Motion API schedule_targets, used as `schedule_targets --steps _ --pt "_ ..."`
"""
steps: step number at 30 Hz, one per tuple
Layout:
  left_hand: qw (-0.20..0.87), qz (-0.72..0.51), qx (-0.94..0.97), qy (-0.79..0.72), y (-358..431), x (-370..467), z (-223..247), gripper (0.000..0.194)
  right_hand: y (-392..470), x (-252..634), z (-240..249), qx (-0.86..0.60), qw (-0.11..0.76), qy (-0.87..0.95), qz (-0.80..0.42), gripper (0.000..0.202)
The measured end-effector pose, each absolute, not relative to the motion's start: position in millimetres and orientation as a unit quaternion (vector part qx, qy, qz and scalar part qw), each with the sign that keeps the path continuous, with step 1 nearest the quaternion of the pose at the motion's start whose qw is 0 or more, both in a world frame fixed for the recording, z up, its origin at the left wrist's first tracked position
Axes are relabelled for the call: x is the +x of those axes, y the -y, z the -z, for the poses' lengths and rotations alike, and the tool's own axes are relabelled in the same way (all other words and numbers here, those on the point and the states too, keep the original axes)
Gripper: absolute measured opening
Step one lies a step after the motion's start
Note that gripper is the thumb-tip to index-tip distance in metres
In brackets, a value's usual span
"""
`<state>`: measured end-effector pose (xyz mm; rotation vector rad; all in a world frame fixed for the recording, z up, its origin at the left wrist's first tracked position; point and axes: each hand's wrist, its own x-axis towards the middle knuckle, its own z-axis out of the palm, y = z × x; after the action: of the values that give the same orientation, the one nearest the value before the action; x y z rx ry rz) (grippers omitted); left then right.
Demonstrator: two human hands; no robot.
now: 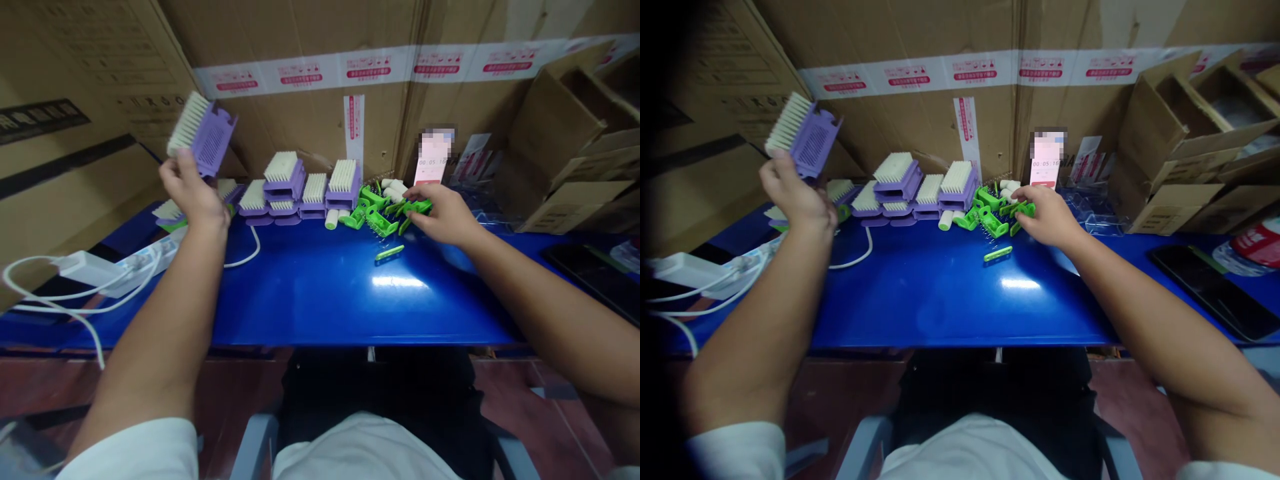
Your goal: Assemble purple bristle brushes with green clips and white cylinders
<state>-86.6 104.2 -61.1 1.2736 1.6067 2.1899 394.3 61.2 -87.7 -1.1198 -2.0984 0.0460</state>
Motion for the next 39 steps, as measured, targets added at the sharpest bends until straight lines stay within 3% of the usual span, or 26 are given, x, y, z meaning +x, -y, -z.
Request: schedule_targets --steps 5,10,12,16,19,26,31,35,39 --pt "0.235 -0.743 0.412 -0.473 -96 -82 51 0.072 -63 395 88 -0.387 0.292 0.874 -0.026 0.029" --pt "0.286 -0.708 0.476 -0.437 -87 -75 53 0.086 -65 391 93 -0.348 0.259 0.899 -0.058 0.024" --pt "0.296 -0.722 0.469 -0.413 -88 -72 56 0.082 -68 391 98 -0.349 0.258 0.899 -0.062 0.02" --pt "0.303 -0.743 0.41 -0.435 -92 -71 59 0.048 -72 389 103 -0.359 0.268 0.891 -0.071 0.013" --pt "0.296 -0.759 0.399 -0.421 -95 -75 61 0.042 -71 388 102 -0.356 0.282 0.887 -0.086 0.01" --pt "0.269 -0.726 0.433 -0.462 -90 -73 64 0.048 -63 389 94 -0.375 0.413 0.823 -0.106 0.013" --pt "0.271 -0.726 0.465 -0.427 -88 -68 66 0.049 -69 387 93 -0.365 0.483 0.765 -0.22 0.034" --pt "0.307 -0.751 0.454 -0.369 -89 -62 65 0.044 -75 384 91 -0.401 0.568 0.663 -0.278 0.037" --pt "0.373 -0.782 0.394 -0.306 -86 -55 62 0.047 -78 382 90 -0.391 0.664 0.517 -0.372 0.056"
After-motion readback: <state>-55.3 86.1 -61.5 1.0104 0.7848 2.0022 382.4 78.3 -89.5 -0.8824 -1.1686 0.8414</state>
